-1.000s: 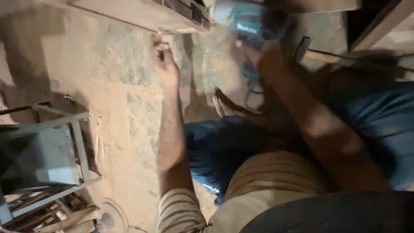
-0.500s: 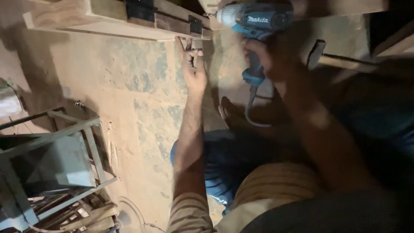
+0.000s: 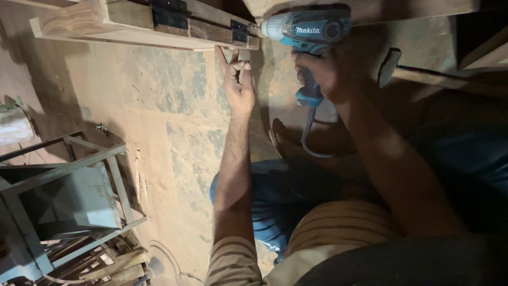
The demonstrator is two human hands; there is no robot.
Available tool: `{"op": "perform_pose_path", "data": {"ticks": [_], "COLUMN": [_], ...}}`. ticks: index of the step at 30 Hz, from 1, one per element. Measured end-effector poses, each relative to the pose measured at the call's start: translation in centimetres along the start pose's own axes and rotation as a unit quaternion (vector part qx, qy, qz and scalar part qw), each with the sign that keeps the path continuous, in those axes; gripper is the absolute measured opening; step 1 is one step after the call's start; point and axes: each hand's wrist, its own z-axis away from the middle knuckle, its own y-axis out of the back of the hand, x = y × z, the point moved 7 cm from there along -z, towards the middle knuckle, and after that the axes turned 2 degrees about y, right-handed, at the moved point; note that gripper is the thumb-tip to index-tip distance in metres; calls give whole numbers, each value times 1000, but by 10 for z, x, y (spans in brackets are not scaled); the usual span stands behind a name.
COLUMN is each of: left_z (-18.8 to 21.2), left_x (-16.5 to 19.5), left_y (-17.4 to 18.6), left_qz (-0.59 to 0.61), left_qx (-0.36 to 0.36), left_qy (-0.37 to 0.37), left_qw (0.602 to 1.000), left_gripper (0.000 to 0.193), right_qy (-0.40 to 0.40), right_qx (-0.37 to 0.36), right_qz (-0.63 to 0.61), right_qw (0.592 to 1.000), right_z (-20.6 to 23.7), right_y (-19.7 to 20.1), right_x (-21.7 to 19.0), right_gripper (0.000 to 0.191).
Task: The person sits on the floor of a woodworking workshop and uses a corded impact driver to drive screws into wooden cabinet and door frames, attaching hardware. They reposition the wooden panels, hold them steady with one hand, and drive screws at several locations, working on multiple furniture pieces.
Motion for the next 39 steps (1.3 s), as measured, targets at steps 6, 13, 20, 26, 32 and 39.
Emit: {"op": "perform_pose_path", "data": {"ticks": [6,13,20,26,32,39], "left_z": [1,0,1,1,2,0], "left_x": [2,-3,-4,-2,-1,3], "left_y": [0,1,0,1,2,-1], "left_qz": [0,14,13,-2,11,18], "left_qx": [-2,-11,-7,-8,-8,-7], "left_qy": [-9,0,5,-15,-5,-7], "left_qw": [1000,1000,1000,1000,1000,1000], "left_gripper": [4,6,7,7,5,5], "right_qy": [12,13,-14,19,30,-21], "right_qx": [0,1,18,-3,-26,-25], "right_qz": [-47,-6,3,-8,-22,33], "right_qw": [999,1000,1000,1000,999,999], "right_z": [-2,-5,-3,-1,0,-12], "right_y": [-2,1,-2,-6,-4,2], "right_x": [5,11,8,-1,7,22], "right_gripper": [15,15,15,14,15,21]}}
